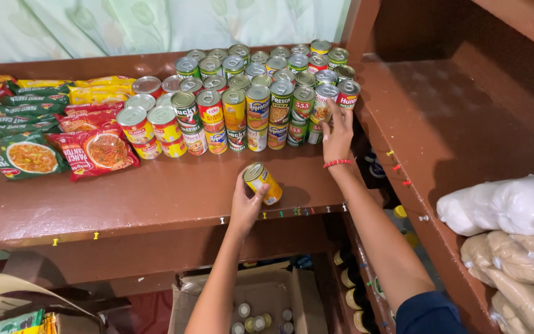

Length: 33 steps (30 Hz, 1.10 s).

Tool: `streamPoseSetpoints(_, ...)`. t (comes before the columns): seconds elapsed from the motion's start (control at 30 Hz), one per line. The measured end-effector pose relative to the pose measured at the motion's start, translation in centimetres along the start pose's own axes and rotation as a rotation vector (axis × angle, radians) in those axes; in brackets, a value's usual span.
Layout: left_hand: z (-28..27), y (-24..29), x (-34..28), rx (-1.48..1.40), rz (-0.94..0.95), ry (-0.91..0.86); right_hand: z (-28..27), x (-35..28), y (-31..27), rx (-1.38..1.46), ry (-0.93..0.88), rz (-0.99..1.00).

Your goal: Stocking canned goods from a box onto retail shelves.

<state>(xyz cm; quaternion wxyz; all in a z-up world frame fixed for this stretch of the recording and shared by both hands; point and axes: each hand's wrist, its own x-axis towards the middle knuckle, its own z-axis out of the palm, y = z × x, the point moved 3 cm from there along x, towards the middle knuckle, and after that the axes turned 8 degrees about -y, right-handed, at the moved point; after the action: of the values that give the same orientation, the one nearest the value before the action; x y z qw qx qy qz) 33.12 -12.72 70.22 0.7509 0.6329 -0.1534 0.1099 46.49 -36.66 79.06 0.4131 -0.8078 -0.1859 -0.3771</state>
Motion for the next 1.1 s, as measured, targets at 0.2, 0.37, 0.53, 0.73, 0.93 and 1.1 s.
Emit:
streamPoseSetpoints(0.2, 0.2, 0.0, -0.2, -0.035, 0.014, -0.027, 0.0, 0.4, 0.3, -0.043, 0.008, -0.077)
streamPoseSetpoints(0.37, 0.2, 0.4, 0.1, 0.034, 0.037, -0.021, 0.6, 0.8, 1.2, -0.074, 0.002, -0.014)
streamPoseSetpoints(0.53, 0.5, 0.7, -0.4, -0.035, 0.010, -0.032, 0.8, -0.2, 1.6, 0.044, -0.037, 0.063)
streamPoseSetpoints(0.73, 0.7, 0.4, -0.3, -0.041, -0.016, -0.021, 0.0, -0.5, 0.6, -0.019, -0.050, -0.018)
streamPoseSetpoints(0.93, 1.1, 0.9, -0.6, -0.030, 0.055, -0.058, -0.4, -1.0, -0.1, -0.076, -0.030, -0.028)
streamPoseSetpoints(1.1, 1.3, 2.3, -1.1, 0.375, 0.123, -0.021, -0.9, -3.1, -3.1, 0.040, -0.004, 0.017)
